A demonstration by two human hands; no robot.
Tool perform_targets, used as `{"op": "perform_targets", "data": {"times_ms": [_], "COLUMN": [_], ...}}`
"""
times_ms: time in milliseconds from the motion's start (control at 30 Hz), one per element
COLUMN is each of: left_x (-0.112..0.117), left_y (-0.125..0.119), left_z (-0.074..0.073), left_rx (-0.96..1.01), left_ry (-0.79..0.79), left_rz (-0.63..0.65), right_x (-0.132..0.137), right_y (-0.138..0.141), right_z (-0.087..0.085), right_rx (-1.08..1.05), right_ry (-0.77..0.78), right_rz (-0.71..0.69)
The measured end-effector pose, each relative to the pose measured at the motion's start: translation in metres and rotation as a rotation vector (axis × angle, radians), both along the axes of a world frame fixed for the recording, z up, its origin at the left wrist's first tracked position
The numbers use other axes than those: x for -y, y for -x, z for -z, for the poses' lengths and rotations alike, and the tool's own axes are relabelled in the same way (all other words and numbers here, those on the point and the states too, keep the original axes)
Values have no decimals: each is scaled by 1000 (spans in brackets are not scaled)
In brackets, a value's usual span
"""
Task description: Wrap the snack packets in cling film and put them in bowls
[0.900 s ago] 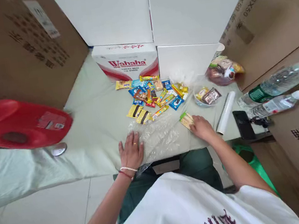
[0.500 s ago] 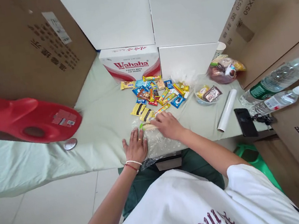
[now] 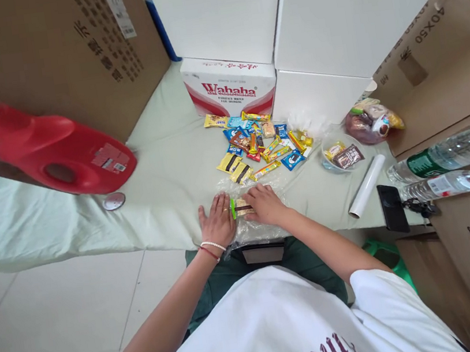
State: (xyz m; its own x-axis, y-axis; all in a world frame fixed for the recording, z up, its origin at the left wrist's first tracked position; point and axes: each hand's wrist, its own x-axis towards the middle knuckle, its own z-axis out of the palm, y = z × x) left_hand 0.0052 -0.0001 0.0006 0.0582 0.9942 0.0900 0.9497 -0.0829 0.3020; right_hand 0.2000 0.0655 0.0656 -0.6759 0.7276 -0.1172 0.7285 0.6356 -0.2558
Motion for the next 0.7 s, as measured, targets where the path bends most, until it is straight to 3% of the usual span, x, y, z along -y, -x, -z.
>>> {"op": "perform_targets", "data": {"times_ms": [133, 433, 700], "left_x": [1, 7, 11], "left_y": [-1, 11, 11], "left_z": [0, 1, 2], "left_rx": [10, 33, 20], "left_ry": [-1, 11, 6], "left_rz": [-3, -6, 3], "right_x": [0, 10, 9], "right_y": [10, -8, -8], "right_z": [-5, -4, -12], "right_rx": [101, 160, 62], "right_ry": [-2, -15, -78], "right_rz": [40, 55, 73]}}
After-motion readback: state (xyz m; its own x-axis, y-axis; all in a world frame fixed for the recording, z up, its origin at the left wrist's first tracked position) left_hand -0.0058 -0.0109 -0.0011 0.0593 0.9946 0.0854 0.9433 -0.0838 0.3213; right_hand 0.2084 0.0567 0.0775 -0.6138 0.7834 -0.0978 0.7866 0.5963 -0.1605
